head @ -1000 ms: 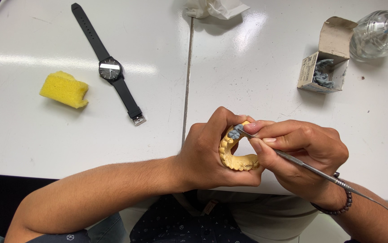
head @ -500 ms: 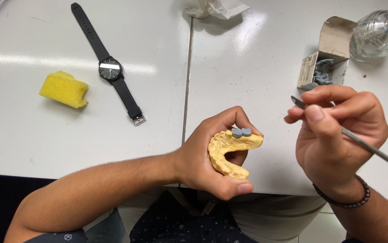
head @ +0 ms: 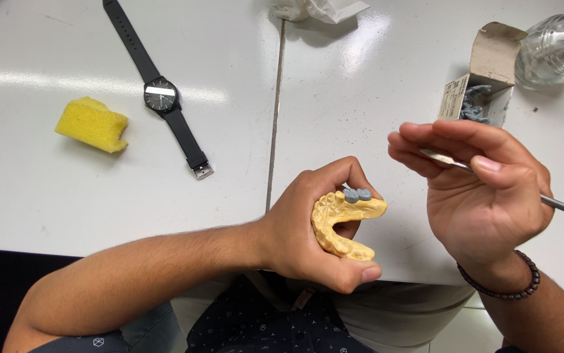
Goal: The person holds a yellow dental cast with a wax pattern in one hand and uses a metal wax carver to sculpt and refine the wax on the teeth, rotating the model to reach different surfaces and periodically pausing to view the work before continuing to carve.
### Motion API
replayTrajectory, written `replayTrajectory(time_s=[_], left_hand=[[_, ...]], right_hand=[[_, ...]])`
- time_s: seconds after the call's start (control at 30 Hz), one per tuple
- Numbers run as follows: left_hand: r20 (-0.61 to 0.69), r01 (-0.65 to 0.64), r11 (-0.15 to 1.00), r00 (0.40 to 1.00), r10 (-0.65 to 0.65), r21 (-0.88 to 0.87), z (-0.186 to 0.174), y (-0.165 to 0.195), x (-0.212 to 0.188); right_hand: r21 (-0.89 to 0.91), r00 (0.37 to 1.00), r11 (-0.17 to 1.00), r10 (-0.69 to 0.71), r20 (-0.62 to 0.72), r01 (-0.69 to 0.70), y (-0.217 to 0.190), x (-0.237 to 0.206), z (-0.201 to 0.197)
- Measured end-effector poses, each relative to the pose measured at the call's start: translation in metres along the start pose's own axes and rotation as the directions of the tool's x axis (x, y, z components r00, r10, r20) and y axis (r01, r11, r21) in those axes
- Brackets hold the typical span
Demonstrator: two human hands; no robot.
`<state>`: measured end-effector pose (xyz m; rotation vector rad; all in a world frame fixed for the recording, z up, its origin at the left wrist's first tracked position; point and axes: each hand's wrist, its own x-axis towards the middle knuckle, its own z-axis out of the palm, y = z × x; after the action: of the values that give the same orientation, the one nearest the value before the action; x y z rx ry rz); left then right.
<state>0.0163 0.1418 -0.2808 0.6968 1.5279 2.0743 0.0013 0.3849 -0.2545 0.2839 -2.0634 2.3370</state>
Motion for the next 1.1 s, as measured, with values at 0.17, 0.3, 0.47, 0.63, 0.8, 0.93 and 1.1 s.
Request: replayTrajectory(time_s=[0.17,0.3,0.47,0.63,0.8,0.93,1.1], left_hand=[[-0.081,-0.043,0.982,0.995,0.059,0.184,0.003,0.002,0.001],[-0.138,-0.051,0.968,0.987,0.087,0.246,0.006,0.003,-0.001],[-0.200,-0.141,0.902,0.950,0.239,0.408,0.010,-0.002,0.000],[-0.182,-0.210,0.815,0.917,0.356,0.540,0.012,-0.009,0.001],[-0.181,-0.216,0.738,0.891,0.417,0.639,0.016,-0.013,0.000],[-0.190,-0.219,0.716,0.876,0.444,0.663,0.016,-0.015,-0.002],[-0.167,-0.248,0.694,0.865,0.473,0.676,0.018,-0.018,0.000]], right_hand=[[0.153,0.994,0.988,-0.024,0.108,0.008,0.005,-0.007,-0.010],[0.283,0.998,0.959,-0.007,0.057,-0.010,0.008,-0.010,-0.005],[-0.337,0.970,0.911,-0.202,0.136,0.237,-0.003,-0.007,0.015],[-0.490,0.923,0.785,-0.278,0.268,0.379,-0.010,0.001,0.023],[-0.445,0.874,0.758,-0.356,0.330,0.477,-0.009,-0.002,0.022],[-0.419,0.877,0.776,-0.360,0.319,0.471,-0.008,-0.008,0.026],[-0.408,0.883,0.788,-0.359,0.303,0.461,-0.003,-0.012,0.031]])
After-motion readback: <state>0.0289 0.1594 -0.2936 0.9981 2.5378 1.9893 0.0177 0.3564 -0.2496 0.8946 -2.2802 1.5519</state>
